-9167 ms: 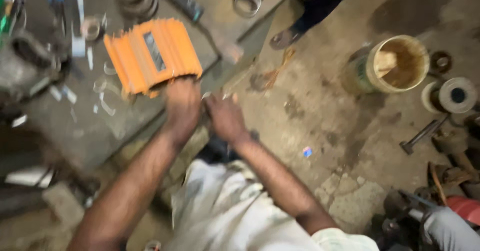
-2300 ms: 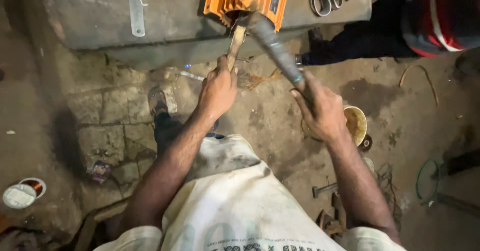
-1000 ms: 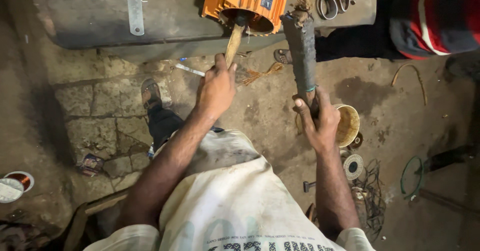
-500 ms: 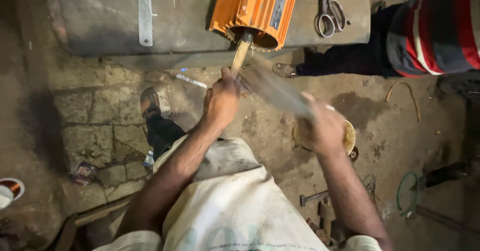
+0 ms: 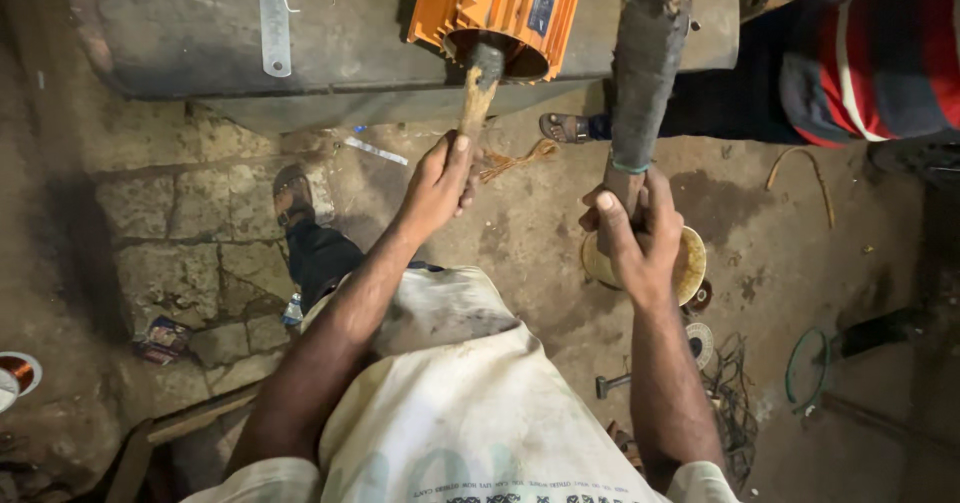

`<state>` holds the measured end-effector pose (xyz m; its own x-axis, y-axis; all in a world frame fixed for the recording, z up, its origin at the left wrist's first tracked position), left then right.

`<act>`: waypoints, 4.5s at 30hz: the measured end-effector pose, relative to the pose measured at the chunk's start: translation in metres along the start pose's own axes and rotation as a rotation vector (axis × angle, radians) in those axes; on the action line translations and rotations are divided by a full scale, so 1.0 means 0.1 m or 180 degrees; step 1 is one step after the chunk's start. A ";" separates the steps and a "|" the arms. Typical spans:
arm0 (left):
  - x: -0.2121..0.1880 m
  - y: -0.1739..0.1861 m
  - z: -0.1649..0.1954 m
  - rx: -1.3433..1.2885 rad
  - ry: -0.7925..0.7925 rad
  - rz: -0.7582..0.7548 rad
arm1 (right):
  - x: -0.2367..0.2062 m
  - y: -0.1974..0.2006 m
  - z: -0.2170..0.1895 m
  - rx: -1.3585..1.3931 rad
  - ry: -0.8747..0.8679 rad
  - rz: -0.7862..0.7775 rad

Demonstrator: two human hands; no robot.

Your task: The person works on an orange heat sink assembly on a metal workbench. They tie and trim white string, use a hammer and wooden block to tap the assembly, cut string with scissors, and use a wooden stick to adjust internal components. A second person is visible nearby but not interacting with the assembly.

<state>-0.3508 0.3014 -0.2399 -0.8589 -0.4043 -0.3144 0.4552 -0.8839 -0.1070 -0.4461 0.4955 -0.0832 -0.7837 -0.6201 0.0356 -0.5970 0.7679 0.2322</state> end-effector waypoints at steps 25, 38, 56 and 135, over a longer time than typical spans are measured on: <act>0.00 0.07 0.02 0.0852 -0.0233 -0.0075 | -0.21 0.14 0.36 -0.1158 0.0338 0.0360; -0.28 0.35 0.06 0.2200 -0.0402 0.0139 | 0.03 -0.06 0.75 0.1156 -0.0112 0.0840; -0.38 0.97 0.35 0.3181 0.0167 0.0463 | 0.84 -0.91 0.23 0.0437 0.0524 0.0201; 0.65 1.25 2.32 0.3719 -0.3099 -0.1376 | 0.91 -2.18 0.05 -0.1635 0.0733 0.1703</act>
<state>-0.4035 0.1099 -0.0552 -0.8954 0.3324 0.2963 0.1163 -0.4677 0.8762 -0.3886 0.2723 -0.1350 -0.8540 -0.2471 0.4579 0.0508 0.8362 0.5460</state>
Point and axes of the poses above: each hand's wrist, its own x-axis towards the middle knuckle, its own y-axis out of the back of the hand, z = x × y, the point moved 8 cm from there along x, towards the middle knuckle, and after that the axes turned 14 degrees about x, right-handed, at the moved point
